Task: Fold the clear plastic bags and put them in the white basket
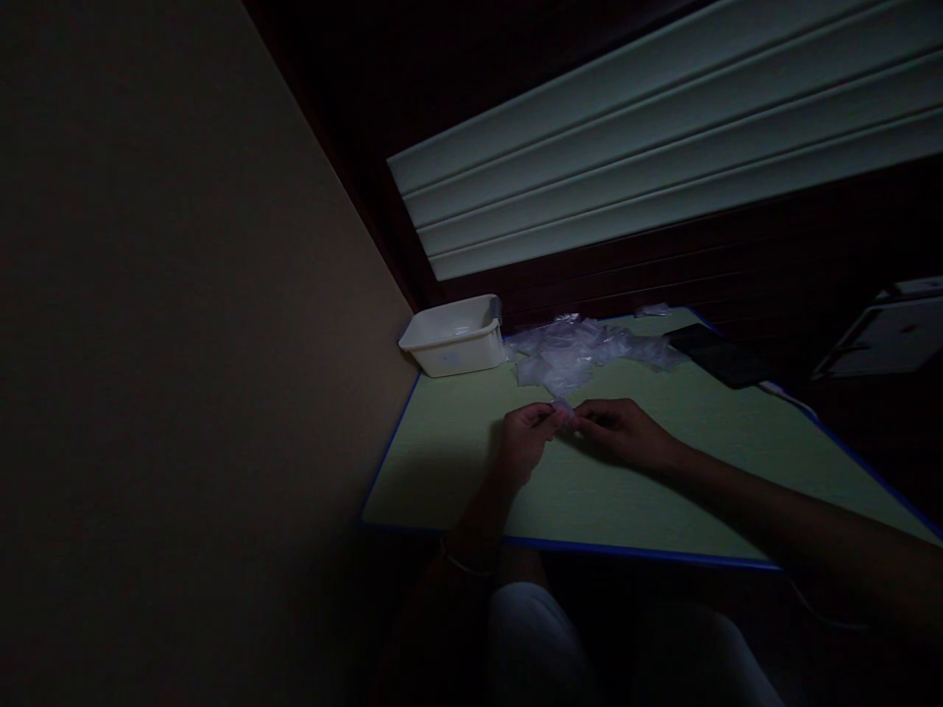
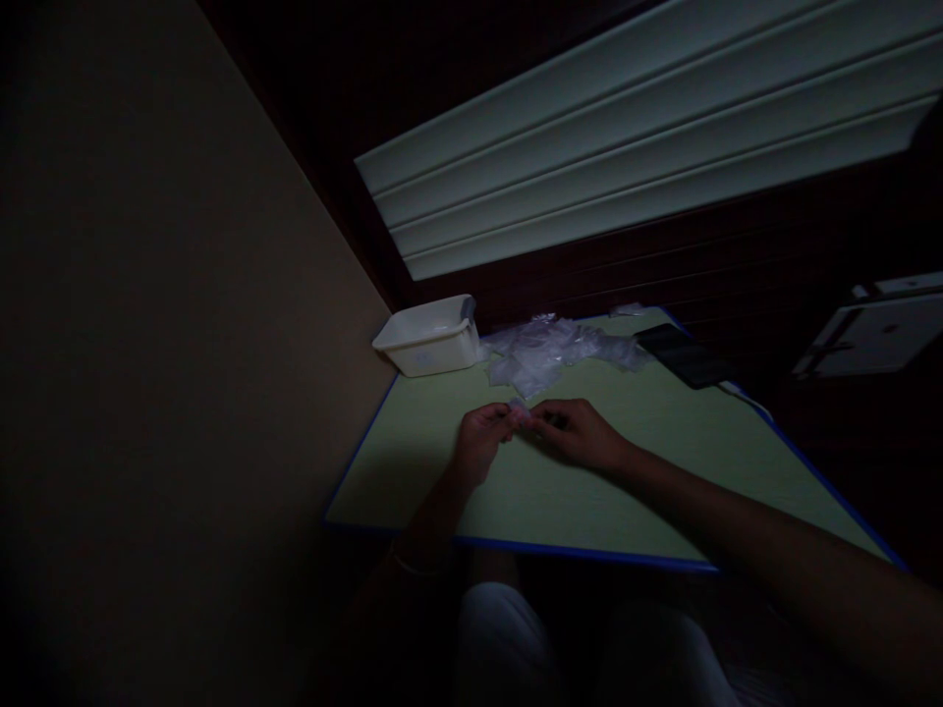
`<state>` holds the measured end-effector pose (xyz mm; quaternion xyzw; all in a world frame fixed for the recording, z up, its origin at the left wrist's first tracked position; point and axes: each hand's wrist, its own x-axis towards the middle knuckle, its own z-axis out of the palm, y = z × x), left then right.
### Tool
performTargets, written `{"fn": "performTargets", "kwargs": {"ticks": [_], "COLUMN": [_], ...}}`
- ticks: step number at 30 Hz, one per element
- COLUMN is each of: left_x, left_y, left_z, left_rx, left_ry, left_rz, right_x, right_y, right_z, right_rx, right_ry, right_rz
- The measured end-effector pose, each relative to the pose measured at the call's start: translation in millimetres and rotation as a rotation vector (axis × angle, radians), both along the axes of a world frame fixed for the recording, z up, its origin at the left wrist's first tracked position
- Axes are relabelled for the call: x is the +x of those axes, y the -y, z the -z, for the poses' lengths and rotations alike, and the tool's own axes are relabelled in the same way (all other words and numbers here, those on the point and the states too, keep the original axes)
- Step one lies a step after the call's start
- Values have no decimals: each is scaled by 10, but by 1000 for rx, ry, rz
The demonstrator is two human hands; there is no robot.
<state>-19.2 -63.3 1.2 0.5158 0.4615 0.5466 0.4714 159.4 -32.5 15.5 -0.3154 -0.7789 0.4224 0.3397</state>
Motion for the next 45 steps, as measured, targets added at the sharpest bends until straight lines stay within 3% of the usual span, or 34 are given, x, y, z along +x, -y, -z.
{"fn": "performTargets", "kwargs": {"ticks": [10, 19, 24, 39, 45], "left_x": [-8, 23, 14, -4, -43], "left_y": [-4, 45, 28, 9, 0], "left_z": [7, -77, -53, -19, -5], "left_rx": [-10, -16, 46, -37, -14], "left_ry": [-16, -60, -122, 8, -40], "left_rz": [1, 61, 5, -21, -46], "right_x": [4, 12, -6, 23, 44], "right_y": [-31, -24, -20, -59, -90], "right_z": [42, 20, 26, 84, 130], "right_rx": [39, 54, 25, 61, 34], "right_ry": [50, 49, 22, 77, 77], "right_rz": [-3, -1, -18, -41, -89]}}
